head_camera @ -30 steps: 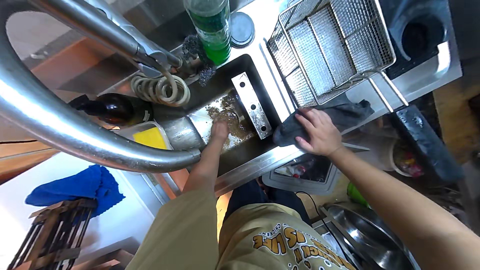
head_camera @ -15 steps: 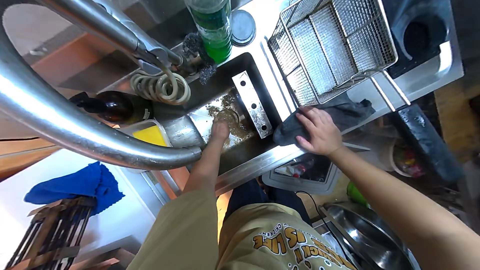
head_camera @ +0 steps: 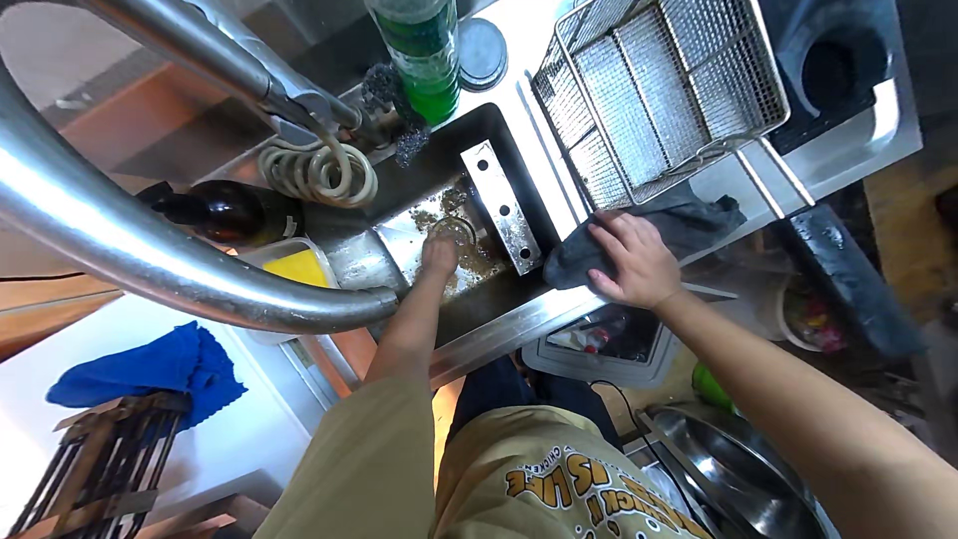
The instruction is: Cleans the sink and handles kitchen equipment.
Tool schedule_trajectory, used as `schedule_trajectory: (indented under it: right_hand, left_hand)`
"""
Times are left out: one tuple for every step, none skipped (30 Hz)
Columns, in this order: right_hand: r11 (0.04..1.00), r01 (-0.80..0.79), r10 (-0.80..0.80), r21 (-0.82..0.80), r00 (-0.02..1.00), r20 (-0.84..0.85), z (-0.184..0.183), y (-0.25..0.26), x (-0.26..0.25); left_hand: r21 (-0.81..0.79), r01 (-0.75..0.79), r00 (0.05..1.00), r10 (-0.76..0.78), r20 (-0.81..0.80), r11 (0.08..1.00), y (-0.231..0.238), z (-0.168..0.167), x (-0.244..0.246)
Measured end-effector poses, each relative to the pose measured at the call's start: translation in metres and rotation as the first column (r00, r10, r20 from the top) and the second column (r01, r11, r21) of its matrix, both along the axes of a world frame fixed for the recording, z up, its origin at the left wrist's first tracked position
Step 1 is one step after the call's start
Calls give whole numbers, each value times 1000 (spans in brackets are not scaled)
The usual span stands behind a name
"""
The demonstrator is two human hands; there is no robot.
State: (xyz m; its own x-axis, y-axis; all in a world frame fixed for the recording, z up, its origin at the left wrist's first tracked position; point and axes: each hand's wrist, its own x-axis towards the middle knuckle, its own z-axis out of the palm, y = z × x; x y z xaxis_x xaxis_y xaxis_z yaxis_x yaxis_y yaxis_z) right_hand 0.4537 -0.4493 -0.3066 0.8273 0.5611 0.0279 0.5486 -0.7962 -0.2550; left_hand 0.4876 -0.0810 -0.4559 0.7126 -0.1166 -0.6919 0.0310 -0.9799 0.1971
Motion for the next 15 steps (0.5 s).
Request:
schedule_trajectory:
  right_hand:
    - [1000,2,-2,1,1000,1,0,0,0]
    - [1000,3,-3,0,1000,-1,0,0,0]
    - [1000,2,-2,-2,1000,-6,1,0,0]
    - [1000,0,0,-4,1000,-10,1,0,0]
    - [1000,0,0,-5,1000,-10,1,0,0]
    - [1000,2,-2,-5,1000,-12,1,0,0]
    - [1000,4,-4,-5,1000,-13,1,0,0]
    - [1000,6,-6,-5,1000,-14,1,0,0]
    - [1000,8,-8,-3,1000,-12,1,0,0]
    - [1000,8,-8,-3,1000,-11,1,0,0]
    - [1000,7,-7,-3,1000,-9,1,0,0]
    - [1000,6,-6,-4,1000,-10,1,0,0]
    - [1000,5,-5,-4,1000,-12,1,0,0]
    - [1000,6,-6,-4,1000,-12,1,0,0]
    - [1000,7,-7,-2,1000,-10,1,0,0]
  left_hand:
    - [-9,-9,1000,9,9,1000,1,-2,0]
    - [-27,-16,1000,17,27,1000,3,-3,-1]
    - [-52,-22,999,25,48,998,5,-5,-4]
    - [-72,-24,998,28,62,997,7,-6,-6]
    - [-82,-17,998,22,67,996,8,-6,-7]
    - [-82,-5,997,11,74,997,10,-6,-9]
    - [-85,5,996,2,85,996,11,-8,-10]
    - [-95,12,995,-2,99,995,13,-9,-11]
    - [-99,21,994,-10,108,995,13,-9,-12]
    - [-101,30,994,-19,107,994,13,-9,-12]
    - [-97,40,994,-29,110,994,13,-9,-12]
    - [-93,47,993,-36,116,995,12,-9,-13]
    - [-91,48,992,-37,124,995,13,-9,-13]
    - [-89,45,991,-34,126,995,12,-9,-14]
    - [-89,38,992,-27,124,995,12,-9,-14]
